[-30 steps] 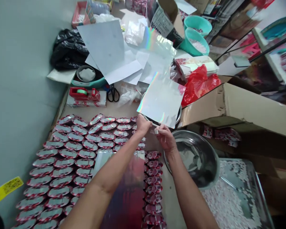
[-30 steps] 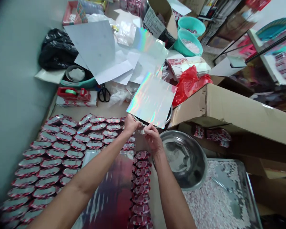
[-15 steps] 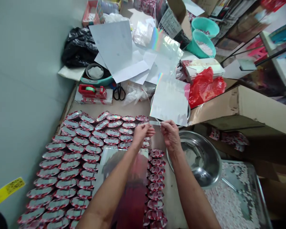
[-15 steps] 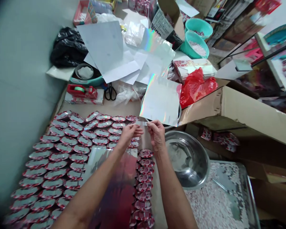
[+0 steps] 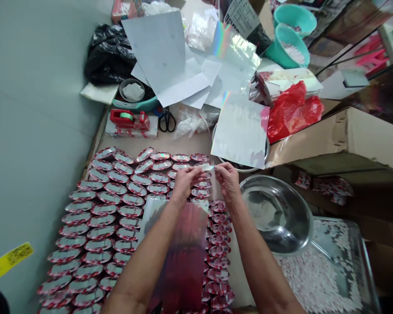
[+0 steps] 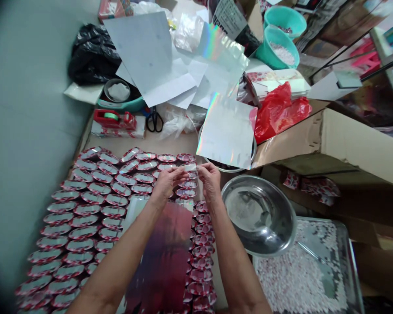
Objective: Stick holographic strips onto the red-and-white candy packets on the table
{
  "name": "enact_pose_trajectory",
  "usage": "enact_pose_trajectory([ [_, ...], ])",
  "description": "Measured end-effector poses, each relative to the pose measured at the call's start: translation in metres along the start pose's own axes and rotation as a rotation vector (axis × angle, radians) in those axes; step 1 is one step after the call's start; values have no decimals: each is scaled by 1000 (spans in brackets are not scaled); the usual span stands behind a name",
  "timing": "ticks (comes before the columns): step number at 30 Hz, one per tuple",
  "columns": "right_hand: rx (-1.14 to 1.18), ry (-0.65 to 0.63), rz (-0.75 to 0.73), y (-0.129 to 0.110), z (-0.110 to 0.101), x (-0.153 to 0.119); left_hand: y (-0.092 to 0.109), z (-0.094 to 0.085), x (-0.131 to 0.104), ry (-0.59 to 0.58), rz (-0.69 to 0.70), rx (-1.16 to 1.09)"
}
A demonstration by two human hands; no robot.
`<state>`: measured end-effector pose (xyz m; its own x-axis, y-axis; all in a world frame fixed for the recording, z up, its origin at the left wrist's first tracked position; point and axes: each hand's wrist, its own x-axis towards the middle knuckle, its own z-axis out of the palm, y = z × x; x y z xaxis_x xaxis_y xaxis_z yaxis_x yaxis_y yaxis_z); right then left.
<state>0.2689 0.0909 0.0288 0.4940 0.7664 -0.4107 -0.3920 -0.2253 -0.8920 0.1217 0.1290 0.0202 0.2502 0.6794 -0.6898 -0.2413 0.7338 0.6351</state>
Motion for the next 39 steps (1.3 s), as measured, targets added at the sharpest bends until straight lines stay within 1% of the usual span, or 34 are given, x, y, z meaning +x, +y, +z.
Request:
enact_pose_trajectory([
  [2, -139, 64, -87, 13, 3, 6, -1, -3, 7, 93, 83, 167],
  [4, -345, 143, -211, 27, 10, 14, 2, -5, 18, 222, 239, 453],
  [7, -655, 214, -381, 46, 25, 29, 11, -4, 36, 415, 463, 884],
  [9, -806, 237, -452, 55, 33, 38, 16, -2, 47, 499, 537, 1069],
  [11, -912, 250, -476, 62, 39, 46, 17, 1, 56, 557, 569, 1174],
  [14, -993, 264, -470, 70, 41, 54, 14, 3, 66, 598, 582, 1226],
  [20, -998, 324, -500, 79, 38, 59, 8, 1, 73, 604, 577, 1226],
  [25, -1021, 301, -480, 77, 38, 61, 7, 2, 73, 605, 582, 1229],
  [28, -1052, 276, -464, 75, 40, 61, 8, 4, 73, 598, 557, 1238],
  [30, -1073, 300, -483, 75, 42, 59, 10, 5, 74, 635, 521, 1232],
  [32, -1081, 364, -500, 75, 44, 57, 15, 6, 77, 695, 485, 1211],
  [34, -1076, 429, -458, 74, 48, 55, 22, 7, 83, 701, 469, 1201],
  [37, -1096, 472, -287, 67, 54, 53, 33, 7, 89, 596, 465, 1226],
  [39, -1118, 461, -201, 58, 53, 50, 39, 3, 86, 520, 501, 1251],
])
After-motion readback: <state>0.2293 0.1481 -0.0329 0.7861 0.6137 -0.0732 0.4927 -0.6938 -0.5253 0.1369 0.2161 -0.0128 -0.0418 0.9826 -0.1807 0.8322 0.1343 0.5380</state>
